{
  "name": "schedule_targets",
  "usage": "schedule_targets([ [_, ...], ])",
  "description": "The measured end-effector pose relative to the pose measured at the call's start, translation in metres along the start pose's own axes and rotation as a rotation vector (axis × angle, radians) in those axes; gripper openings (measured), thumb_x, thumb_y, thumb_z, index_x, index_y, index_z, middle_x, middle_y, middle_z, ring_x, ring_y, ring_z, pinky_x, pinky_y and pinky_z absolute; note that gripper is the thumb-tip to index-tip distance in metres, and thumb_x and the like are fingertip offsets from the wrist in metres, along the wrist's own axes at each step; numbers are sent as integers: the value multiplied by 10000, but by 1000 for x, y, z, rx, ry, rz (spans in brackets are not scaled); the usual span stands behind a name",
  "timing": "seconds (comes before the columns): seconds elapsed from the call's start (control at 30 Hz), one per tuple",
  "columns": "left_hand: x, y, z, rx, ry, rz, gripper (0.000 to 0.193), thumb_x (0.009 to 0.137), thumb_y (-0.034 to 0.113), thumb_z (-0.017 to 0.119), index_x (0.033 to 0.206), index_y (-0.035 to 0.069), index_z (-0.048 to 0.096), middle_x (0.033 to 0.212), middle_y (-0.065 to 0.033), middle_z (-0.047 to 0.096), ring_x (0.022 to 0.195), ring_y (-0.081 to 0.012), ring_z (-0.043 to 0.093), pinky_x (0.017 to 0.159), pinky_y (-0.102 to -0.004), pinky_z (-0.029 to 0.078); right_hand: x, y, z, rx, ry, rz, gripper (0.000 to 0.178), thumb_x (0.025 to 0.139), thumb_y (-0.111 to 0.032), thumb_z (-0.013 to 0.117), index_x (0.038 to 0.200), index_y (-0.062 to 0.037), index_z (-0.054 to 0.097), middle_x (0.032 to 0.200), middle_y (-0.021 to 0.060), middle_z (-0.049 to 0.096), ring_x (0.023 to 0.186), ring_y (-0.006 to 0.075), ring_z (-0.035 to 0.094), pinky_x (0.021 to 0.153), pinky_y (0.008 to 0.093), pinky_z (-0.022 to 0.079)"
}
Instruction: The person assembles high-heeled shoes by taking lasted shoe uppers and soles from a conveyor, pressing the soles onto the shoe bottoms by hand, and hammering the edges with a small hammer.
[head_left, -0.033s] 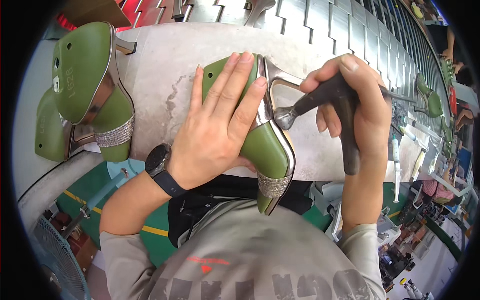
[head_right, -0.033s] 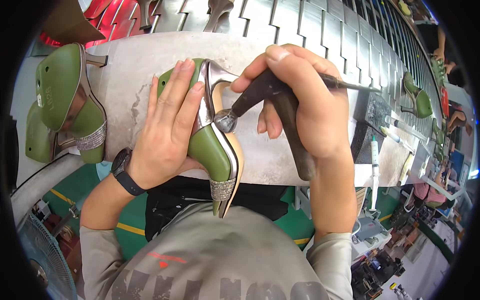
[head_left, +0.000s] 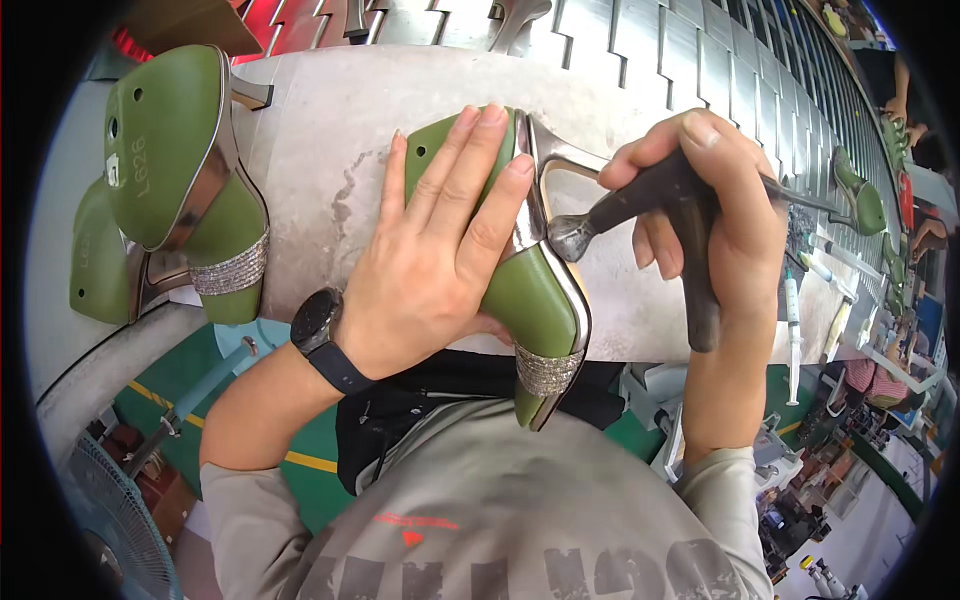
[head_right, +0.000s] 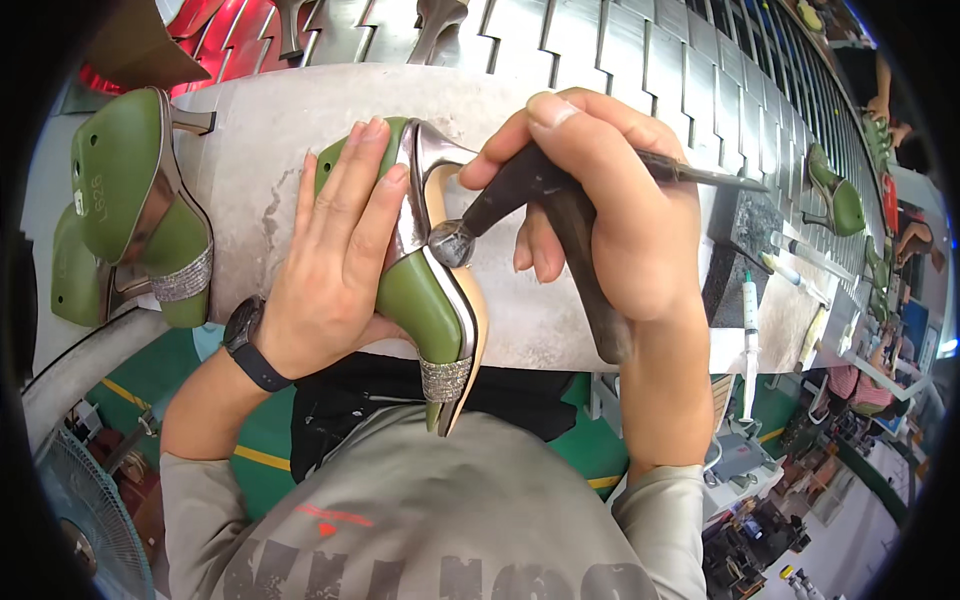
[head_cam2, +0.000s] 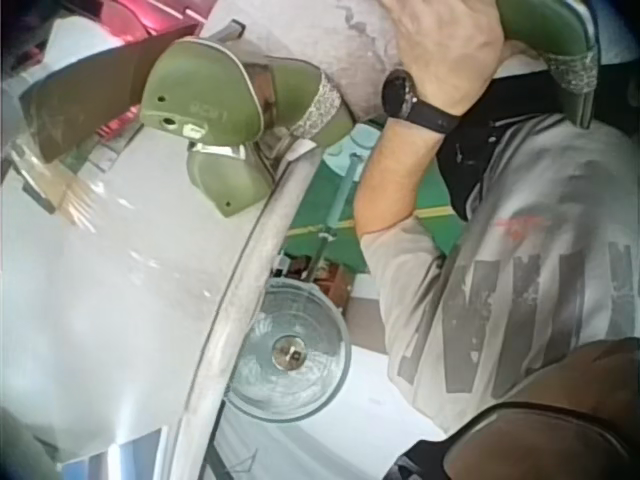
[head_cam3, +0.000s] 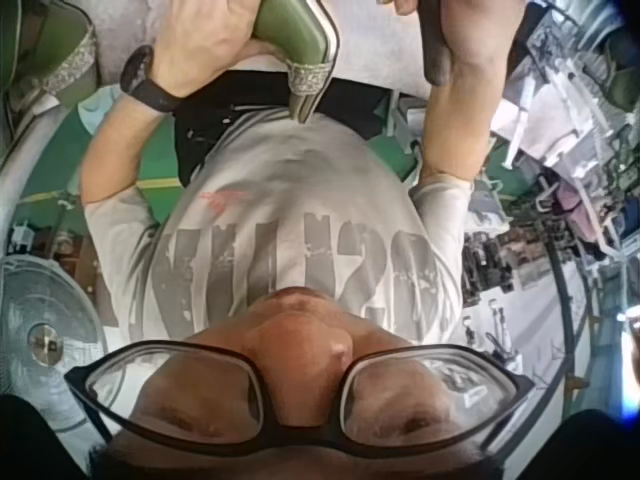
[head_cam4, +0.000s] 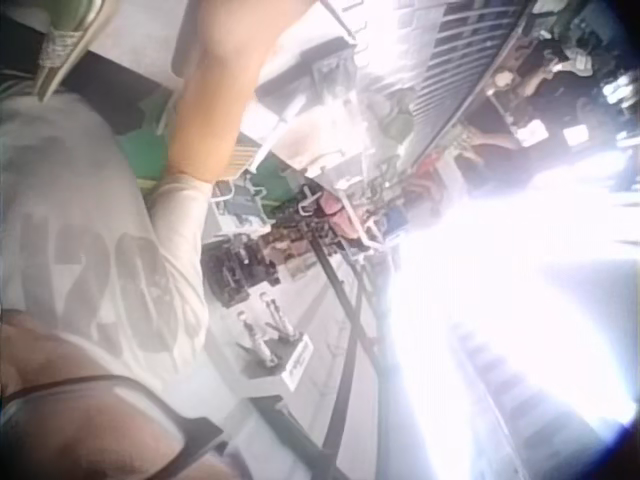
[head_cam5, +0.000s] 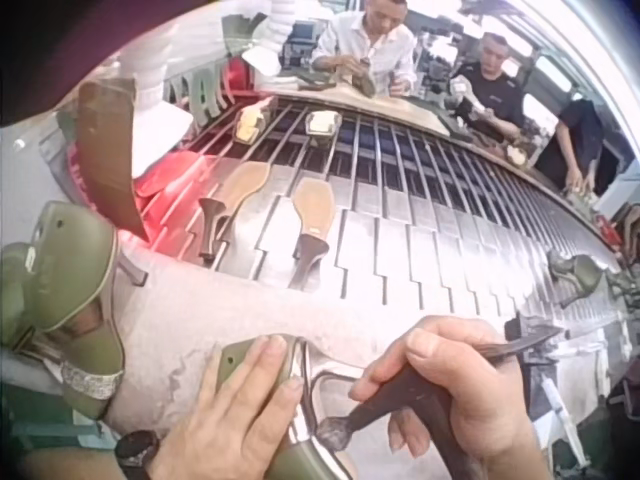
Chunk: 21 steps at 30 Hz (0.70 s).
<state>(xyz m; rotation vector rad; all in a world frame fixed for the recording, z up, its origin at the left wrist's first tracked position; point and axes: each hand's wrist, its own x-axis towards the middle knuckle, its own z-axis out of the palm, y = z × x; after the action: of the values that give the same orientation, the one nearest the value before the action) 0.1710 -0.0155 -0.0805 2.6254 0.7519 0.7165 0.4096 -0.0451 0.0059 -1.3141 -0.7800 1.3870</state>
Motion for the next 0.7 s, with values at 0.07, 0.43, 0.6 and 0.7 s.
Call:
schedule_targets([
  [0.07,-1,-1,1,18,15,14,891,844,185,763,1604,30,324,1654,-300,309,1500,-472,389,1156,-740,274,-1,-7,4,-88,-24,-23,344,993,-248,583,935,75,686,858,222,747,422,154,546,455,273,516],
  [0.43,7,10,-20,3,-105,-1,1325,517,378,952,1597,-19,293,1672,-302,250,1531,-470,324,1174,-709,286,-2,-10,-9,-79,-99,-5,332,995,-253,609,954,64,700,860,191,753,473,153,590,470,263,510],
  [0.6,16,16,-24,37,-104,25,1260,518,219,968,1585,39,322,1690,-265,250,1562,-439,287,1224,-674,225,-49,-6,-22,-641,-79,-319,149,970,-120,643,996,9,712,863,157,736,645,212,683,568,331,544],
  [0.7,36,26,-24,219,-116,395,973,581,166,906,1451,39,491,1564,-197,468,1488,-381,425,1237,-633,252,-83,23,-59,-1428,122,-752,240,844,32,680,1080,-8,700,1069,169,721,830,287,717,732,401,569],
])
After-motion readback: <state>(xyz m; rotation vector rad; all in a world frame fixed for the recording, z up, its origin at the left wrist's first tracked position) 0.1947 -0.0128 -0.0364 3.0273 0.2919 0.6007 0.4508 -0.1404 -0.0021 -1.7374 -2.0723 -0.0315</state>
